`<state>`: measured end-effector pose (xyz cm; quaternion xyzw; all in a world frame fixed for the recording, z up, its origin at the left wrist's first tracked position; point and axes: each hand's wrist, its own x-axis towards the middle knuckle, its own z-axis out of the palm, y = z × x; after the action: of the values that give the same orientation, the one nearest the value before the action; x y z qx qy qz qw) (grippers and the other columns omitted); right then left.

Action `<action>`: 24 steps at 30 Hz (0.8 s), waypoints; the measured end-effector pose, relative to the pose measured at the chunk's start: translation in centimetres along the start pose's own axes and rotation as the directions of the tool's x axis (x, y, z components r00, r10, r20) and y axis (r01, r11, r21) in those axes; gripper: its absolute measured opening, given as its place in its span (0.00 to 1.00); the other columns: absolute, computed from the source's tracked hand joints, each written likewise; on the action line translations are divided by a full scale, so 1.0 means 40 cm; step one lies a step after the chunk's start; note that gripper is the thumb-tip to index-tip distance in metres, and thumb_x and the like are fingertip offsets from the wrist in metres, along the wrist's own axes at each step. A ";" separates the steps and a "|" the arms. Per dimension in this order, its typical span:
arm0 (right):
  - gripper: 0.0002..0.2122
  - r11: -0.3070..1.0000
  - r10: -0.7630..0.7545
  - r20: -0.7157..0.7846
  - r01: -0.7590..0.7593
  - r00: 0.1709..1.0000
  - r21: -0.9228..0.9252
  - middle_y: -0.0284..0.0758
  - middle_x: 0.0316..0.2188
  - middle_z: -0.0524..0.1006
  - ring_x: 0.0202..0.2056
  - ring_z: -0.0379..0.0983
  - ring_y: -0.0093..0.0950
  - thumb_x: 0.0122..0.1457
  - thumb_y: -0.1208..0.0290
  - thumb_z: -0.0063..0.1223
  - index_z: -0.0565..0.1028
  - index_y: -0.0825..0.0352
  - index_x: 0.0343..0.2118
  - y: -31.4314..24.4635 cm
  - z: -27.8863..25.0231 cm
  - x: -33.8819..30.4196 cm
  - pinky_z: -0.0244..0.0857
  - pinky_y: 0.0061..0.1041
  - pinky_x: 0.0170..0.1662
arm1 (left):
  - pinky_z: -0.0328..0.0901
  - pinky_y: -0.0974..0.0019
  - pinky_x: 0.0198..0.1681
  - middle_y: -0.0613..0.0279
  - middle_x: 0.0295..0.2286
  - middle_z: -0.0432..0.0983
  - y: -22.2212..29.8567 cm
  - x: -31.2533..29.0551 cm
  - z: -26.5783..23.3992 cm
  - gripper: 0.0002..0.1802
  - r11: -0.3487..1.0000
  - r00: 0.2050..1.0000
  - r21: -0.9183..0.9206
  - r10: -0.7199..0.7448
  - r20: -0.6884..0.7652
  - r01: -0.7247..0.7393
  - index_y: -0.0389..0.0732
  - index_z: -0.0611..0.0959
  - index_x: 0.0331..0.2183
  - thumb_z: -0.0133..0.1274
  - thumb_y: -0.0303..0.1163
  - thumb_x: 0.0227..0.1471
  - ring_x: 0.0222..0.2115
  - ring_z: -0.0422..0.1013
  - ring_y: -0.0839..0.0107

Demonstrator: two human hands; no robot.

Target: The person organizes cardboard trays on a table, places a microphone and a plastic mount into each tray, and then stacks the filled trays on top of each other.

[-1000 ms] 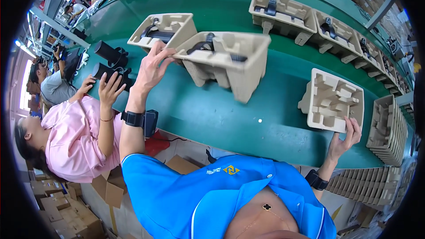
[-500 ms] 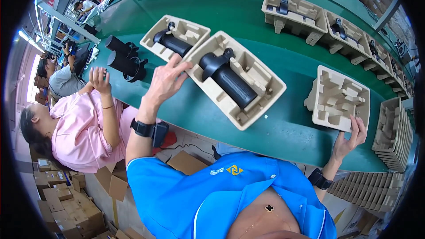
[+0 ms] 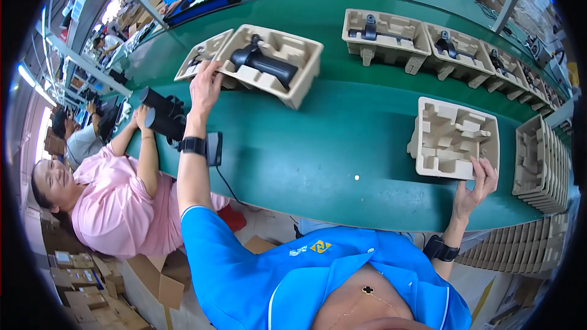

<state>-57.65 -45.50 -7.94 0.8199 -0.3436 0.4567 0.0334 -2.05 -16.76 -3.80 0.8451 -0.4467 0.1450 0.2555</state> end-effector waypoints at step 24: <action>0.19 0.999 -0.002 0.177 -0.008 0.984 0.054 0.31 0.39 0.72 0.46 0.67 0.33 0.37 0.81 0.60 0.78 0.60 0.37 -0.056 0.006 0.085 0.53 0.33 0.53 | 0.68 0.53 0.33 0.55 0.34 0.73 0.047 0.190 0.229 0.15 0.966 0.974 0.165 0.172 0.149 -0.197 0.50 0.76 0.46 0.50 0.33 0.55 0.31 0.75 0.52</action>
<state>-54.96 -45.71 -4.89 0.8572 -0.3340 0.3914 -0.0203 0.81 -27.97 -7.22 0.8271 -0.5248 0.1508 0.1335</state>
